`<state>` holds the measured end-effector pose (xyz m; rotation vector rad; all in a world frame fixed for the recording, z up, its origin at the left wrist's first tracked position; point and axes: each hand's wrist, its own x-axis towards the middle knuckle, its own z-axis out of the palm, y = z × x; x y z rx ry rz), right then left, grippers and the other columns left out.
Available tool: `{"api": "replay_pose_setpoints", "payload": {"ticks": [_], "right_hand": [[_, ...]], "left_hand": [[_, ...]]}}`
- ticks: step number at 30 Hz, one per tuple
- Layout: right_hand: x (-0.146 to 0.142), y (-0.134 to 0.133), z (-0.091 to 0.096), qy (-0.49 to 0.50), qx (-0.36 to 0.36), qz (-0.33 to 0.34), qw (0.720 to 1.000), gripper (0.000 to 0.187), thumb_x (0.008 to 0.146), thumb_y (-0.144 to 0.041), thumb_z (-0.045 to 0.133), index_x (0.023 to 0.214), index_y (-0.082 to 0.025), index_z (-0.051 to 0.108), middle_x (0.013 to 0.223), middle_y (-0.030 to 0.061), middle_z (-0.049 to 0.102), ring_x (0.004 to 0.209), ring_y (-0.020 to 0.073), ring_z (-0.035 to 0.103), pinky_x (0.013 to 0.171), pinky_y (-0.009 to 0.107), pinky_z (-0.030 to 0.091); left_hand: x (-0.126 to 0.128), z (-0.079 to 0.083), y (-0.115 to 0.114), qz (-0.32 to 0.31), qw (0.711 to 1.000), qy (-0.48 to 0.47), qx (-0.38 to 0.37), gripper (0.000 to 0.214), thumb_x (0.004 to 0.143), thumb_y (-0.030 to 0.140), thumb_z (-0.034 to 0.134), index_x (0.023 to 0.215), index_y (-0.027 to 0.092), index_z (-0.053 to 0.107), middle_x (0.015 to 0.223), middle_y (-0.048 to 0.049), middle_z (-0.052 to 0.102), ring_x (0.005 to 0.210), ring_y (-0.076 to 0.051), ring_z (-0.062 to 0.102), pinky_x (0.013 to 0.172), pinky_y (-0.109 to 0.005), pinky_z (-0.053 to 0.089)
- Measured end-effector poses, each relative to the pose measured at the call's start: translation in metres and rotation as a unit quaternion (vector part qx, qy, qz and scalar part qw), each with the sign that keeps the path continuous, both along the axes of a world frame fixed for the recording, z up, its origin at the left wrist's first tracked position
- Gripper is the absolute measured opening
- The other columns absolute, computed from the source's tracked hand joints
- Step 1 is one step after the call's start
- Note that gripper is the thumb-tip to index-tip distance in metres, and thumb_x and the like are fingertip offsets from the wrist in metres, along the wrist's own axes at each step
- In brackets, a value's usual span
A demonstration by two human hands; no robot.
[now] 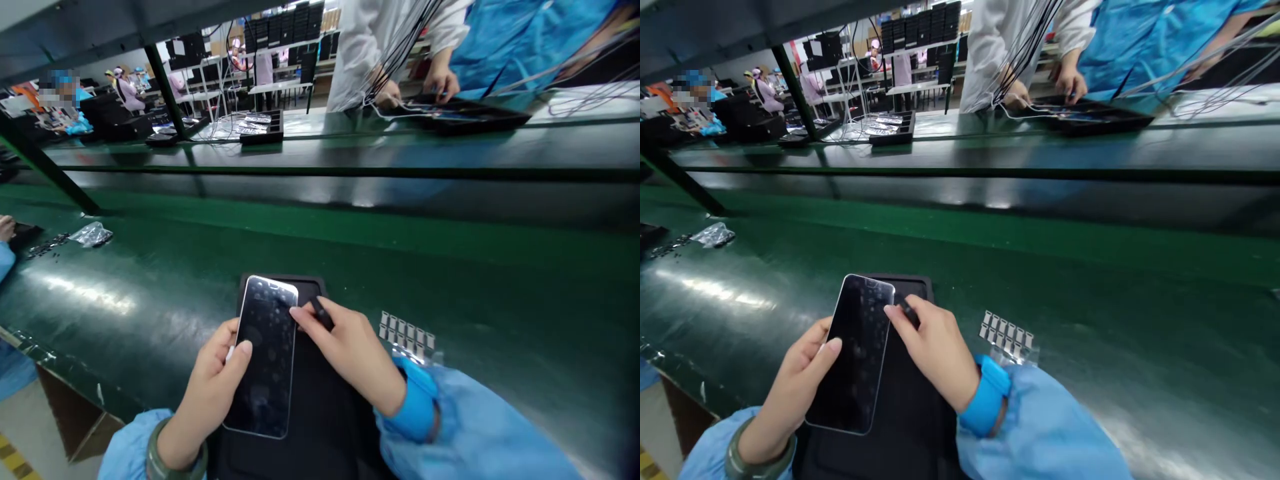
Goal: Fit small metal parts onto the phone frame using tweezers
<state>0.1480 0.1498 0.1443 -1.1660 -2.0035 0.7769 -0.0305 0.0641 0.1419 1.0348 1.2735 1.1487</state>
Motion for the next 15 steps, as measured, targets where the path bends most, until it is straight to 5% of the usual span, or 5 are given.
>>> {"api": "replay_pose_setpoints", "payload": {"ticks": [2,5,7,10,15], "right_hand": [[0.002,-0.007,0.001,-0.087,0.195,0.063,0.975,0.024,0.093,-0.025,0.045,0.077,-0.019,0.063,0.069,0.0032,0.065,0.061,0.0163,0.06,0.054,0.028,0.043],[0.007,-0.017,0.007,-0.139,0.395,0.226,0.88,0.019,0.091,-0.017,0.047,0.086,-0.017,0.066,0.077,0.0037,0.069,0.057,0.0148,0.057,0.045,0.03,0.038],[0.01,-0.021,0.01,-0.109,0.451,0.276,0.842,0.012,0.087,-0.019,0.055,0.087,-0.017,0.067,0.079,0.0042,0.07,0.053,0.0138,0.054,0.04,0.03,0.034],[0.019,-0.02,0.006,-0.057,0.434,0.244,0.865,0.023,0.091,-0.036,0.052,0.095,-0.017,0.065,0.081,0.0088,0.071,0.056,0.0183,0.058,0.042,0.033,0.038],[0.039,-0.004,-0.02,0.034,0.24,0.075,0.967,0.022,0.093,-0.037,0.042,0.105,-0.031,0.059,0.085,0.0089,0.069,0.076,0.0252,0.067,0.062,0.037,0.052]], "left_hand": [[0.005,-0.007,-0.001,0.016,1.0,-0.01,0.004,0.054,0.092,0.034,0.046,0.14,0.019,0.025,0.1,-0.0058,0.063,0.082,-0.014,0.06,0.082,-0.03,0.048],[0.004,-0.012,-0.003,0.057,0.997,0.02,0.042,0.068,0.093,0.034,0.045,0.144,0.029,0.0,0.088,0.0013,0.063,0.071,-0.01,0.057,0.075,-0.025,0.048],[0.0,-0.014,-0.005,0.09,0.992,0.052,0.071,0.053,0.092,0.032,0.046,0.14,0.032,0.022,0.088,0.002,0.062,0.071,-0.01,0.057,0.074,-0.024,0.048],[-0.006,-0.016,-0.009,0.111,0.98,0.107,0.122,0.015,0.089,0.032,0.05,0.086,0.021,0.06,0.074,0.0002,0.058,0.062,-0.01,0.054,0.06,-0.022,0.047],[-0.007,-0.011,-0.02,0.005,0.942,0.268,0.2,0.051,0.092,0.044,0.031,0.054,0.019,0.055,0.058,-0.0037,0.053,0.046,-0.01,0.049,0.046,-0.023,0.045]]}}
